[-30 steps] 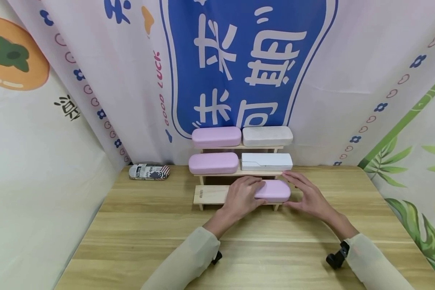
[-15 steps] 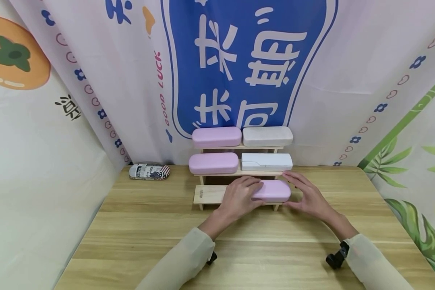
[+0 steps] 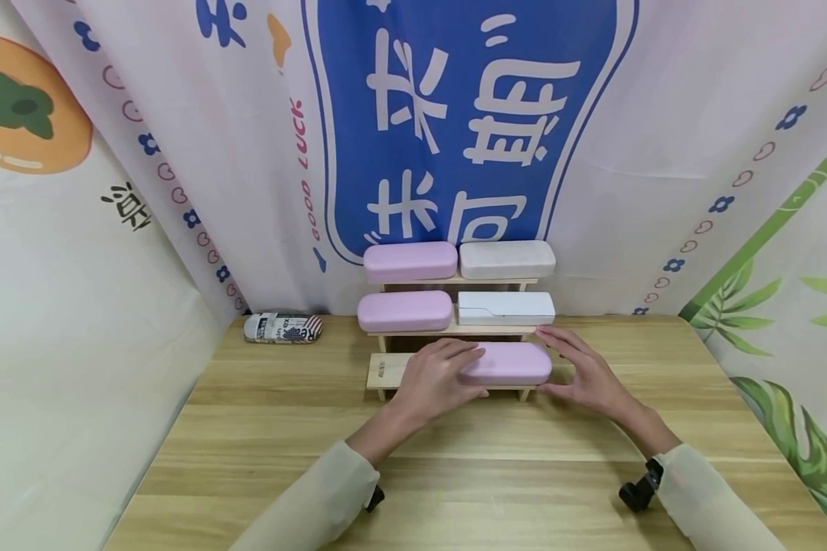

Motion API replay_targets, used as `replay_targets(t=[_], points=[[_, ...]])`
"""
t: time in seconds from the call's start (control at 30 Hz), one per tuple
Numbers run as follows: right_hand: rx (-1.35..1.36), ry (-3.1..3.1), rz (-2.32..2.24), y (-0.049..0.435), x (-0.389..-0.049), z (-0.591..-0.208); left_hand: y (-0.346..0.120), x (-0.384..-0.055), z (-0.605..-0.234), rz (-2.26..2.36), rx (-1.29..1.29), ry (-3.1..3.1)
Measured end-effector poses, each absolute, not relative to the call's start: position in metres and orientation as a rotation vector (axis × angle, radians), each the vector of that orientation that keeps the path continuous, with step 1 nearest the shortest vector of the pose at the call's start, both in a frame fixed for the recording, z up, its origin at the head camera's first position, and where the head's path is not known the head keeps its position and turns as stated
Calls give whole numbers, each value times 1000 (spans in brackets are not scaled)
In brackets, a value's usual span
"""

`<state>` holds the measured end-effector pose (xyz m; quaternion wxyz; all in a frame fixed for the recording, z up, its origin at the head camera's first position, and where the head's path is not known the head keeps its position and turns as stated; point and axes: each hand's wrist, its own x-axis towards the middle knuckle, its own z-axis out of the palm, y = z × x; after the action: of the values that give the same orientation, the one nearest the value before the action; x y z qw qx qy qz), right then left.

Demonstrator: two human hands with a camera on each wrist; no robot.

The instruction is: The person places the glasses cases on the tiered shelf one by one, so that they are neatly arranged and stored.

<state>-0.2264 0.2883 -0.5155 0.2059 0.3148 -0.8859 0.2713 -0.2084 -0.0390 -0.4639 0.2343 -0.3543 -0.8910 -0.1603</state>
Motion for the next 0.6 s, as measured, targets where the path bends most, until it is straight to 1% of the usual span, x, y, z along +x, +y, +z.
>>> replay_targets(t=[0.33, 0.6], points=[[889, -2466, 776, 286, -225, -513, -67, -204, -454, -542, -1018, -2395], [886, -2467, 770, 286, -225, -513, -95, -207, -443, -660, -1084, -2273]])
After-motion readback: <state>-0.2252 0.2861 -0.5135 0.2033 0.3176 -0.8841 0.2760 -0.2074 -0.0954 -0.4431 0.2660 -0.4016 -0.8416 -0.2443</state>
